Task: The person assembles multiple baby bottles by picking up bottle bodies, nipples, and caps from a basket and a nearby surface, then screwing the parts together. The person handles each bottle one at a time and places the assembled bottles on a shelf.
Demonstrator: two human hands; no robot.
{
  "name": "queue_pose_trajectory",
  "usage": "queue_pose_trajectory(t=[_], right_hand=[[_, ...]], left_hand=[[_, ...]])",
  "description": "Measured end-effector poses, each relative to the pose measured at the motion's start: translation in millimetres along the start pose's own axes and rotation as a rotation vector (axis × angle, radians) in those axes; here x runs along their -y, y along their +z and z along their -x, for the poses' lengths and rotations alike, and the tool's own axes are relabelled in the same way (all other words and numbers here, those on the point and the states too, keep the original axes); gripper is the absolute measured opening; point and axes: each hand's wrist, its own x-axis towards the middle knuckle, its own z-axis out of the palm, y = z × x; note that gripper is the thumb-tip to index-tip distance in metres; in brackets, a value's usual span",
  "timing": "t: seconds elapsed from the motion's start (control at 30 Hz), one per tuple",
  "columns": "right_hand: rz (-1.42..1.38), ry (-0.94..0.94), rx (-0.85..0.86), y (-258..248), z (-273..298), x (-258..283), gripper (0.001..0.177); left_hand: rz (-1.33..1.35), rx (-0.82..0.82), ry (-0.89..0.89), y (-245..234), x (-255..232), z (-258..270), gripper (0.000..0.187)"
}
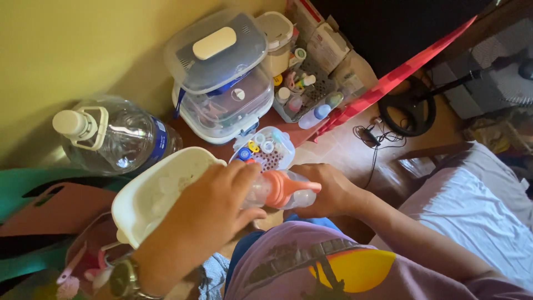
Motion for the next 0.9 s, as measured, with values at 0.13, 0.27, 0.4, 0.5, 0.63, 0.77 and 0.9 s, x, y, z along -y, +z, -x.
queue_pose_trajectory(t=[0.13,0.27,0.4,0.5,0.63,0.77,0.9], right_hand=[[0.028,0.153,0.065,-8,8,8,0.035],[-0.143,0.079,0.167,-16,22,13,0.033],[-0.130,-0.175,0.120,-24,26,2,0.040],[0.038,-0.161,0.123,-30,30,-9,0.039],[0.078,-0.017,0.264,-41,41,-26,0.046],[-0.026,-0.004,0.246,-62,53,-45,0.039],[-0.056,-0.100,0.238,-90,61,-70,0.034]], left_hand=[[-0.035,0.048,0.034,29,0,-8,0.069],[-0.073,0.170,-0.016,44,-1,-5,0.073],[-0.093,0.277,-0.014,69,-10,-9,0.086],[-0.363,0.076,0.017,116,-13,1,0.087],[-0.434,0.098,-0.135,143,-9,-2,0.109],[-0.152,0.144,-0.250,123,-44,-35,0.086],[-0.137,0.252,-0.123,78,-78,-77,0.091]])
